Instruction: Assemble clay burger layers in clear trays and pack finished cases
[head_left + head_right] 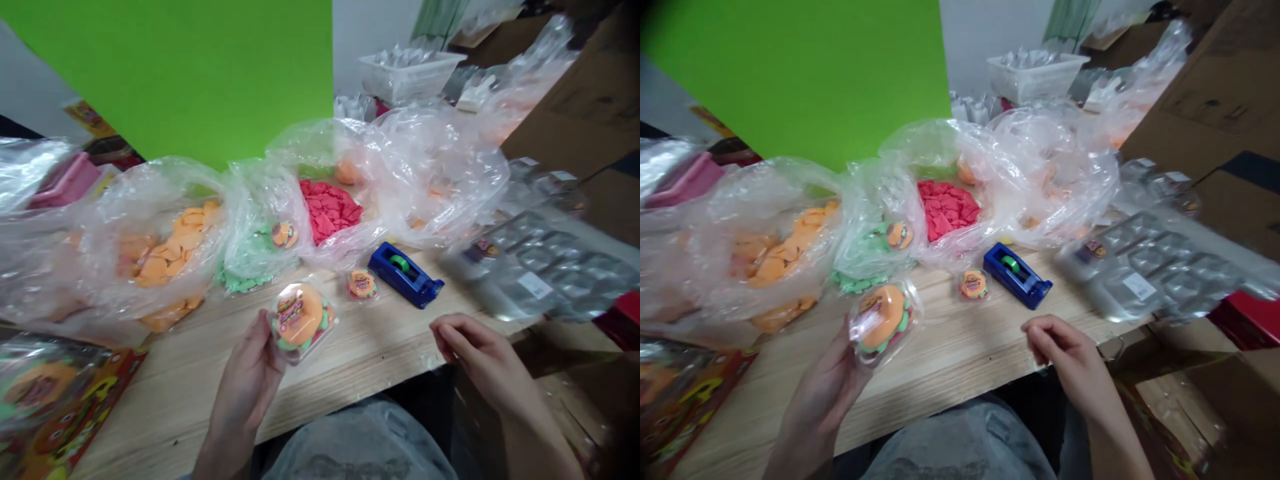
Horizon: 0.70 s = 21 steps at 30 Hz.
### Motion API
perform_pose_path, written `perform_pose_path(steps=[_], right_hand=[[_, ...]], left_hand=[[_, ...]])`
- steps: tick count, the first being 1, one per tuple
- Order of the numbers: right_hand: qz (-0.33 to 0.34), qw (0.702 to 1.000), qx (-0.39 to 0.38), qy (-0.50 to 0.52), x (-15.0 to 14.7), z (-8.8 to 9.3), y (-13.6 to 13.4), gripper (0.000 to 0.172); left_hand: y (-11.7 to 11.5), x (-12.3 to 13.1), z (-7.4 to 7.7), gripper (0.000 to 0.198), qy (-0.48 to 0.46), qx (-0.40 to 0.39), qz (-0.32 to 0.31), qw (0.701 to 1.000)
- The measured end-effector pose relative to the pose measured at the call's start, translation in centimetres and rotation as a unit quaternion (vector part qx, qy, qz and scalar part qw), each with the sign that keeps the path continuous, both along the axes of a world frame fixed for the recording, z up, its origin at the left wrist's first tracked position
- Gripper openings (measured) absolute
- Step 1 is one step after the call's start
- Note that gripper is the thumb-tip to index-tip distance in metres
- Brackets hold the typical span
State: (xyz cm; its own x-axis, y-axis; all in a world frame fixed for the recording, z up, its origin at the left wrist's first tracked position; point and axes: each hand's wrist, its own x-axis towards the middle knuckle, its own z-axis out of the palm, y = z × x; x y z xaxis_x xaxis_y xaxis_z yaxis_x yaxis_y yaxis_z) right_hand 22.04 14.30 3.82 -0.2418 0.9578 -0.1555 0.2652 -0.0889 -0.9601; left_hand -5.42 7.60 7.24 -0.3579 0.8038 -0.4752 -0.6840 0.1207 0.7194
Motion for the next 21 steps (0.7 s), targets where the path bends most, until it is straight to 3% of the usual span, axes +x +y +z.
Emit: perform_pose_path(steps=[4,7,9,12,16,18,21], right_hand=[[0.135,0.97,0.076,0.19,-4.3,4.7,-3.8,0.012],[0.204,0.949,0.112,0.212,-7.0,6.5,-4.3,0.013],[0.171,0.964,0.108,0.169,-8.5,6.6,-3.9,0.008],[0.089,0.989,0.055,0.101,-10.4,5.7,-3.4,0.026],[0.059,0.996,-0.022,0.071,-12.0,4.8,-3.3,0.034],[0.064,0.994,-0.046,0.082,-12.2,4.7,-3.2,0.035],[0.156,0.966,-0.123,0.167,-11.8,4.6,-3.0,0.028]], left_hand=[[0.6,0.6,0.4,0.016,-0.015,0.023,0.0,1.0],[0.7,1.0,0.8,0.019,0.0,0.03,0.021,0.999],[0.5,1.2,1.1,0.02,0.019,0.035,0.046,0.998],[0.1,1.4,1.4,0.019,0.051,0.058,0.065,0.995],[-0.3,1.7,1.3,0.016,0.094,0.104,0.077,0.987],[-0.4,1.6,1.3,0.014,0.1,0.113,0.09,0.984],[-0.1,1.5,1.3,0.017,0.038,0.076,0.053,0.995]])
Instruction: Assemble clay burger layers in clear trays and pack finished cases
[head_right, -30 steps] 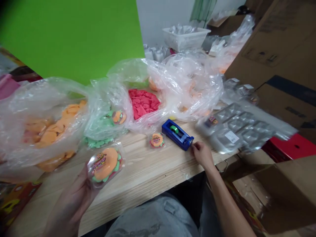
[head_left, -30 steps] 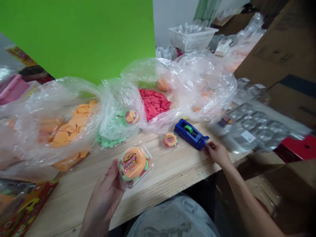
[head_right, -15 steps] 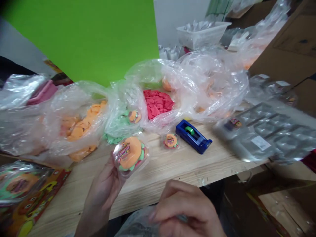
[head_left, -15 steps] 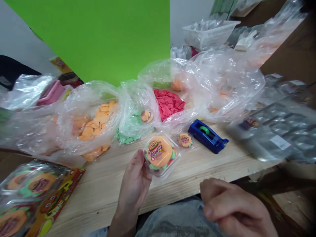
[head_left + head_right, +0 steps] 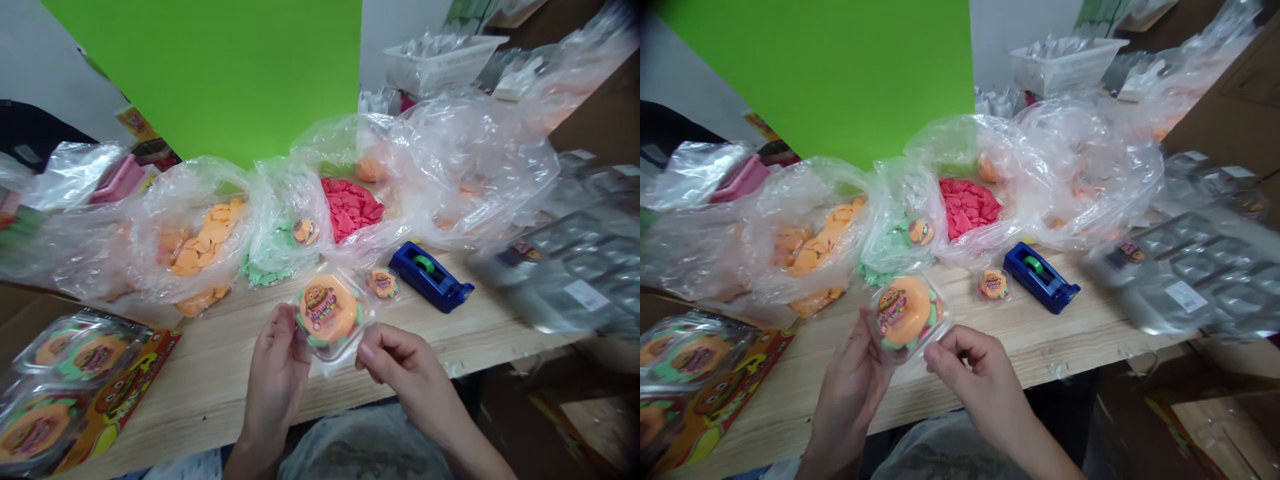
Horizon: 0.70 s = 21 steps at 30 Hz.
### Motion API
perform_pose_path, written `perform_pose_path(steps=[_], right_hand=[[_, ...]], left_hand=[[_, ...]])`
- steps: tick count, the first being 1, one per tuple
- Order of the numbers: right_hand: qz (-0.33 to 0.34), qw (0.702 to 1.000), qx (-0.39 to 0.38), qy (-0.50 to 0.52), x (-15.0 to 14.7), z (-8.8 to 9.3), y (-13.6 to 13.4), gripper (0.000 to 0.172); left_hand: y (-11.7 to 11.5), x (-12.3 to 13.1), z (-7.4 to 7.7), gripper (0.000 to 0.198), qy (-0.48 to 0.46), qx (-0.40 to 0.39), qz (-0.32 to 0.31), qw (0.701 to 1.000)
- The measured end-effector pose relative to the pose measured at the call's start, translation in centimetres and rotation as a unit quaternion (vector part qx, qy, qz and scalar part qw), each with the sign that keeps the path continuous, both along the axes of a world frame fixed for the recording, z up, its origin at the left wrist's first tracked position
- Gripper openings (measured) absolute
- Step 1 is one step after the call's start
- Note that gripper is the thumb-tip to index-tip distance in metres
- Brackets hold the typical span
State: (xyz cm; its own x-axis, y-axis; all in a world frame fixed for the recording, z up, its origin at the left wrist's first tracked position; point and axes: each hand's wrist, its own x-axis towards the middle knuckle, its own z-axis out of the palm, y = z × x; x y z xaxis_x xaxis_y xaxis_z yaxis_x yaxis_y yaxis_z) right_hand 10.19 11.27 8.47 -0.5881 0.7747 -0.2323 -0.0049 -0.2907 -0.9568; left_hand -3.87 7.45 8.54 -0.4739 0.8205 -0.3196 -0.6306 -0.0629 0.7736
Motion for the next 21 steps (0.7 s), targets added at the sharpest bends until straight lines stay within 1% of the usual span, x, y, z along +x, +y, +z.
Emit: perform_pose_path(steps=[2,3,4,6,8,11,13,15,18,19,21], right_hand=[[0.077,0.993,-0.06,0.064,0.3,0.0,0.0,0.024],[0.099,0.99,-0.071,0.076,0.3,0.1,0.0,0.024],[0.106,0.99,-0.066,0.071,0.4,0.2,-0.1,0.024],[0.089,0.996,-0.011,0.023,0.4,0.4,-0.5,0.027],[0.055,0.995,0.081,-0.035,0.3,0.8,-0.9,0.029],[0.009,0.972,0.214,-0.094,0.3,0.9,-1.4,0.028],[-0.01,0.961,0.25,-0.116,0.4,0.8,-1.6,0.025],[0.0,0.966,0.233,-0.111,0.4,0.6,-1.6,0.023],[0.049,0.982,0.161,-0.091,0.4,0.1,-1.3,0.021],[0.056,0.983,0.146,-0.099,0.4,-0.1,-1.1,0.022],[0.055,0.979,0.142,-0.133,0.4,-0.3,-0.9,0.027]], left_hand=[[0.2,0.0,0.1,0.022,-0.056,-0.028,-0.069,0.996],[0.2,0.0,0.2,0.024,-0.073,-0.037,-0.104,0.991],[0.2,-0.1,0.2,0.025,-0.081,-0.042,-0.131,0.987],[0.1,-0.2,0.1,0.026,-0.078,-0.046,-0.16,0.983],[-0.1,-0.4,-0.1,0.027,-0.077,-0.05,-0.166,0.982],[-0.3,-0.6,-0.7,0.029,-0.088,-0.065,-0.173,0.979],[-0.4,-0.6,-1.1,0.03,-0.099,-0.065,-0.174,0.977],[-0.3,-0.4,-1.3,0.029,-0.118,-0.057,-0.17,0.977],[-0.2,-0.2,-1.3,0.029,-0.127,-0.062,-0.152,0.978],[-0.2,-0.2,-1.3,0.029,-0.12,-0.066,-0.142,0.98],[-0.3,-0.1,-1.3,0.026,-0.101,-0.072,-0.126,0.984]])
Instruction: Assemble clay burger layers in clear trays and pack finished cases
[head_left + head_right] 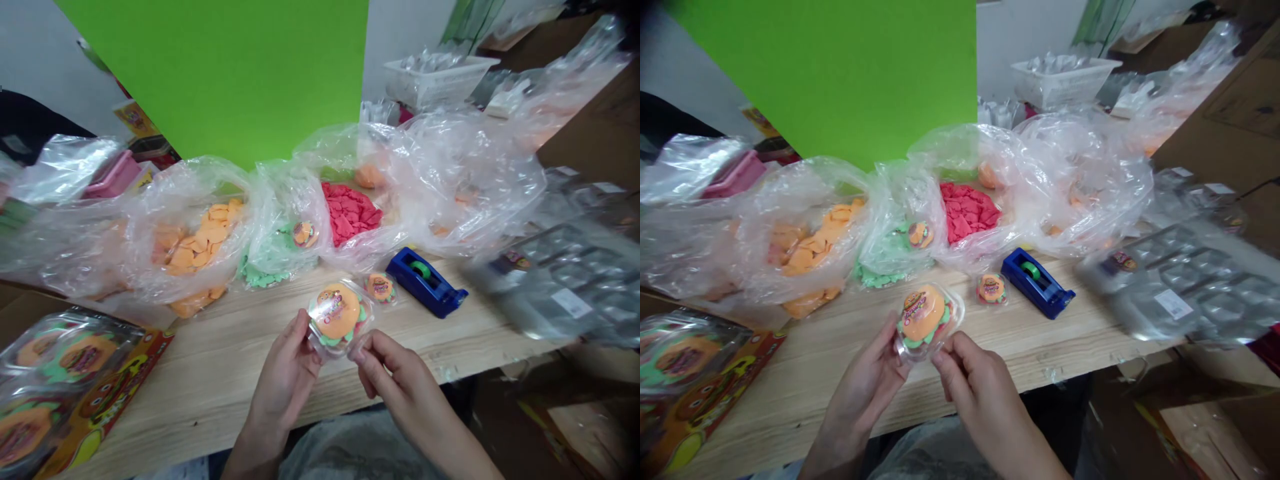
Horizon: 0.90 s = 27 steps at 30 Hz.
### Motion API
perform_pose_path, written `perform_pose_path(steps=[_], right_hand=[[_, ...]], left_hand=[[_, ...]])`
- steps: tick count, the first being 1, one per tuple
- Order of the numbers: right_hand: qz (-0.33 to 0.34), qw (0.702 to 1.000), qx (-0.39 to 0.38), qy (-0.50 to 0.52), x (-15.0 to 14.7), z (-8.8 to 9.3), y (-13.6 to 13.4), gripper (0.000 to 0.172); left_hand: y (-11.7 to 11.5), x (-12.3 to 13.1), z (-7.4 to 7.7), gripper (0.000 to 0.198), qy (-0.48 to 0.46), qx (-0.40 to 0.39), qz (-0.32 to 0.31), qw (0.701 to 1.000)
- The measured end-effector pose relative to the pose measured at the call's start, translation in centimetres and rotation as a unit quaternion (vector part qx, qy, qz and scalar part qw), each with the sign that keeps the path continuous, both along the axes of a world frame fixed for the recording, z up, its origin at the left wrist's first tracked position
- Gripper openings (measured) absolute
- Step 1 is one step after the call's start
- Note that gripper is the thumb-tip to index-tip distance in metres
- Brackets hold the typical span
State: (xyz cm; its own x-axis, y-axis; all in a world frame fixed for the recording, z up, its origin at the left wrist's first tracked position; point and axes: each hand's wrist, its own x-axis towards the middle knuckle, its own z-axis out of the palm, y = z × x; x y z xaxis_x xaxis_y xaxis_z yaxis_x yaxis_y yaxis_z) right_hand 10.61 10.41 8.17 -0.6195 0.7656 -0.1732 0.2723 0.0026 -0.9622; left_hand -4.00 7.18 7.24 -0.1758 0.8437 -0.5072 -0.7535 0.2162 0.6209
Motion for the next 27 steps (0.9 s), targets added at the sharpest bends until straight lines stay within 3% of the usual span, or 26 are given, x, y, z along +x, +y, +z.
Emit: perform_pose_path(steps=[4,6,8,10,11,13,16,18,23,27], right_hand=[[0.041,0.999,-0.012,-0.021,0.2,-0.2,0.5,0.039],[0.025,0.999,0.025,-0.038,0.4,-0.2,0.7,0.033],[-0.075,0.986,0.135,-0.071,0.6,-0.4,1.0,0.022],[-0.168,0.946,0.27,-0.063,0.9,-0.6,1.1,0.034],[-0.173,0.928,0.327,-0.04,1.0,-0.6,1.2,0.038],[-0.085,0.913,0.399,0.024,1.3,-0.6,1.3,0.034],[0.055,0.896,0.434,0.08,1.7,-0.5,1.4,0.031],[0.064,0.889,0.443,0.093,1.8,-0.5,1.5,0.032],[0.072,0.883,0.456,0.091,1.2,-1.4,1.0,0.035],[0.085,0.903,0.416,0.061,0.5,-3.0,-0.2,0.032]], left_hand=[[-0.3,-0.2,-0.2,0.022,0.033,0.006,-0.01,0.999],[-0.3,-0.5,-0.3,0.02,0.042,0.006,-0.02,0.999],[-0.2,-0.9,-0.4,0.018,0.044,-0.002,-0.027,0.999],[0.0,-1.2,-0.5,0.017,0.043,-0.018,-0.046,0.998],[0.0,-1.3,-0.5,0.017,0.042,-0.025,-0.063,0.997],[-0.1,-1.4,-0.6,0.019,0.04,-0.034,-0.104,0.993],[-0.5,-1.3,-0.8,0.024,0.03,-0.033,-0.165,0.985],[-0.8,-1.2,-1.0,0.027,0.024,-0.015,-0.194,0.981],[-1.5,-1.1,-1.8,0.029,-0.013,0.03,-0.196,0.98],[-2.3,-0.8,-1.9,0.032,0.001,0.066,-0.174,0.982]])
